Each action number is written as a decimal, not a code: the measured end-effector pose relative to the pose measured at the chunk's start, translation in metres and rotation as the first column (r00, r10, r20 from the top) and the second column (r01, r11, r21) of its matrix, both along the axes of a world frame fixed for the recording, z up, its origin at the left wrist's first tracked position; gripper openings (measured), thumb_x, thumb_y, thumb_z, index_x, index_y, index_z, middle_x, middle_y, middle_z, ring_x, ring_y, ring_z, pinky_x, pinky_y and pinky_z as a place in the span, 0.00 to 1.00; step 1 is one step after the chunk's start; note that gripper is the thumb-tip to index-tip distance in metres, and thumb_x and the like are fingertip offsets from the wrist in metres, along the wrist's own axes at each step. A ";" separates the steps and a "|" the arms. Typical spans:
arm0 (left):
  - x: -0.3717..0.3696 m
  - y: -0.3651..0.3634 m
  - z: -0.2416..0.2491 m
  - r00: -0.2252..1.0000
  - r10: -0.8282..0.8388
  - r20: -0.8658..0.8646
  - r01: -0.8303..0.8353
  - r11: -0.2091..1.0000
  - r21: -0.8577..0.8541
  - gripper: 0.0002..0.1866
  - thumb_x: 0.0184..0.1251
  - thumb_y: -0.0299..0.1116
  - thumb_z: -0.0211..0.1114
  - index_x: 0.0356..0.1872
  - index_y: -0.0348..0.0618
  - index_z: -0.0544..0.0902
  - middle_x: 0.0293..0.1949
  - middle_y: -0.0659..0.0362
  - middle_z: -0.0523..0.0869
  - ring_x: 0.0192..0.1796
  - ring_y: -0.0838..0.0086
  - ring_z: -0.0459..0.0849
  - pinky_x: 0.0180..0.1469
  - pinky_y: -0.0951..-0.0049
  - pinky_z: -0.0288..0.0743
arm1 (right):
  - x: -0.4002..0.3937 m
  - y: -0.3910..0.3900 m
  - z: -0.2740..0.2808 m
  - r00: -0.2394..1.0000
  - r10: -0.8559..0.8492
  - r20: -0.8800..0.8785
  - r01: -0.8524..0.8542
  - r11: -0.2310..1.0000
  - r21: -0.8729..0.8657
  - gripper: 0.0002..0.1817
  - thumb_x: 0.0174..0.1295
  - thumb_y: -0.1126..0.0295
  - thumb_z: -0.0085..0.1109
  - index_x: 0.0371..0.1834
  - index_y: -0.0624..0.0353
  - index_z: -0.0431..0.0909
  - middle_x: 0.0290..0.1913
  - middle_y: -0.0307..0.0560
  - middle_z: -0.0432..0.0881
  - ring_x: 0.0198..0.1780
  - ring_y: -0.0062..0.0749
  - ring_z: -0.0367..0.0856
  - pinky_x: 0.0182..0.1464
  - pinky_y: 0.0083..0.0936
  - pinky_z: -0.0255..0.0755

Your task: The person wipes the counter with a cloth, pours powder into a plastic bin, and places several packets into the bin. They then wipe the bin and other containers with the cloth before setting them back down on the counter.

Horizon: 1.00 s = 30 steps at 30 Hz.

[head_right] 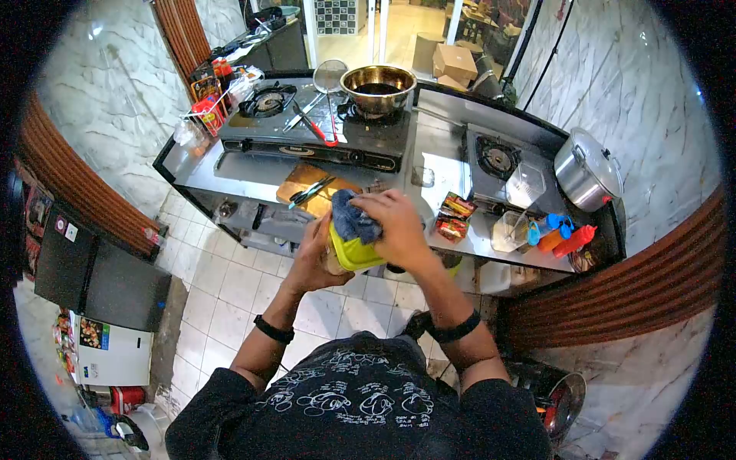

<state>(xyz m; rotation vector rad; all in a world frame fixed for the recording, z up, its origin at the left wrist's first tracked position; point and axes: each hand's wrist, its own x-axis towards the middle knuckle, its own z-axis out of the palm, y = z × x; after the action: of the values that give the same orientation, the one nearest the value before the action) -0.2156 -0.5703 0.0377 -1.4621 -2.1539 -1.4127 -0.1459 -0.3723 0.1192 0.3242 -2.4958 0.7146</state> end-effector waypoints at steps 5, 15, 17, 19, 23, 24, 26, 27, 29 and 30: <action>-0.006 -0.002 -0.009 0.986 0.064 0.153 -0.072 0.996 0.051 0.63 0.32 0.37 0.82 0.73 0.37 0.50 0.64 0.41 0.67 0.66 0.48 0.66 0.66 0.57 0.64 | 0.007 -0.003 0.016 0.979 0.169 0.111 -0.173 0.985 0.027 0.24 0.38 0.73 0.64 0.46 0.55 0.81 0.46 0.45 0.84 0.51 0.47 0.76 0.58 0.39 0.65; -0.014 -0.016 0.000 0.996 0.024 0.081 -0.021 0.999 -0.046 0.65 0.32 0.39 0.82 0.73 0.33 0.50 0.62 0.41 0.68 0.66 0.48 0.66 0.67 0.56 0.62 | 0.007 0.012 0.026 0.989 0.098 0.112 -0.107 0.991 0.081 0.23 0.37 0.76 0.64 0.44 0.55 0.82 0.43 0.47 0.81 0.50 0.46 0.76 0.54 0.37 0.68; -0.008 -0.013 0.009 0.994 0.034 0.100 -0.027 0.997 -0.069 0.62 0.31 0.37 0.82 0.73 0.38 0.54 0.65 0.43 0.66 0.66 0.49 0.67 0.67 0.58 0.64 | 0.003 0.004 0.022 0.987 0.143 0.069 -0.146 0.988 0.044 0.24 0.36 0.75 0.65 0.44 0.53 0.83 0.42 0.44 0.81 0.50 0.44 0.75 0.54 0.37 0.67; -0.010 -0.012 0.006 0.999 -0.031 0.026 0.032 0.999 -0.028 0.61 0.32 0.36 0.82 0.73 0.40 0.55 0.65 0.44 0.66 0.67 0.49 0.66 0.67 0.58 0.64 | -0.002 -0.002 0.018 0.990 0.118 0.078 -0.125 0.988 0.094 0.24 0.36 0.74 0.66 0.44 0.52 0.83 0.43 0.42 0.80 0.50 0.43 0.75 0.54 0.36 0.67; -0.005 -0.016 0.006 0.998 -0.038 0.056 0.043 0.995 -0.085 0.60 0.32 0.36 0.82 0.73 0.41 0.56 0.66 0.43 0.65 0.67 0.49 0.66 0.68 0.57 0.63 | -0.003 -0.006 0.022 0.985 0.104 0.136 -0.123 0.983 0.138 0.26 0.37 0.72 0.66 0.47 0.48 0.83 0.44 0.40 0.79 0.51 0.41 0.74 0.54 0.38 0.67; -0.006 -0.017 0.005 0.994 -0.035 0.099 0.040 0.998 -0.052 0.60 0.32 0.36 0.82 0.73 0.41 0.56 0.66 0.44 0.65 0.67 0.50 0.65 0.68 0.57 0.63 | -0.003 -0.006 0.023 0.985 0.107 0.134 -0.125 0.982 0.141 0.26 0.37 0.72 0.66 0.47 0.48 0.83 0.44 0.40 0.79 0.51 0.41 0.74 0.54 0.38 0.67; -0.005 -0.019 0.005 0.986 -0.026 0.167 0.033 0.999 -0.038 0.60 0.33 0.36 0.81 0.72 0.39 0.55 0.67 0.44 0.64 0.67 0.50 0.66 0.68 0.57 0.63 | 0.001 -0.009 0.021 0.985 0.117 0.129 -0.146 0.959 0.242 0.27 0.37 0.72 0.66 0.49 0.47 0.83 0.44 0.40 0.79 0.51 0.42 0.74 0.54 0.38 0.66; -0.008 -0.022 0.005 0.986 -0.024 0.166 0.030 0.999 -0.038 0.60 0.33 0.36 0.81 0.72 0.39 0.55 0.67 0.44 0.64 0.67 0.50 0.66 0.68 0.57 0.63 | 0.002 -0.008 0.020 0.984 0.120 0.128 -0.148 0.959 0.242 0.27 0.37 0.72 0.66 0.49 0.47 0.83 0.44 0.40 0.79 0.51 0.42 0.74 0.54 0.38 0.66; -0.012 -0.027 0.007 0.994 -0.011 0.105 0.015 0.999 -0.033 0.60 0.32 0.36 0.81 0.72 0.37 0.55 0.66 0.44 0.66 0.67 0.49 0.66 0.68 0.57 0.63 | 0.006 -0.002 0.021 0.975 0.106 0.193 -0.165 0.933 0.321 0.26 0.38 0.73 0.65 0.48 0.47 0.83 0.45 0.41 0.78 0.51 0.42 0.74 0.54 0.38 0.66; -0.011 -0.030 0.009 0.993 0.023 0.112 -0.019 0.999 -0.036 0.60 0.31 0.36 0.81 0.72 0.36 0.56 0.65 0.43 0.67 0.66 0.49 0.67 0.67 0.57 0.63 | 0.009 0.002 0.025 0.965 0.057 0.256 -0.137 0.942 0.306 0.25 0.39 0.74 0.64 0.47 0.48 0.83 0.45 0.43 0.78 0.52 0.43 0.74 0.54 0.37 0.66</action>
<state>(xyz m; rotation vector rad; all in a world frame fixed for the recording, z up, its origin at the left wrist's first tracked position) -0.2271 -0.6003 0.0467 -1.3994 -2.2647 -1.4907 -0.1366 -0.3707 0.1441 0.5075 -2.8524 0.3987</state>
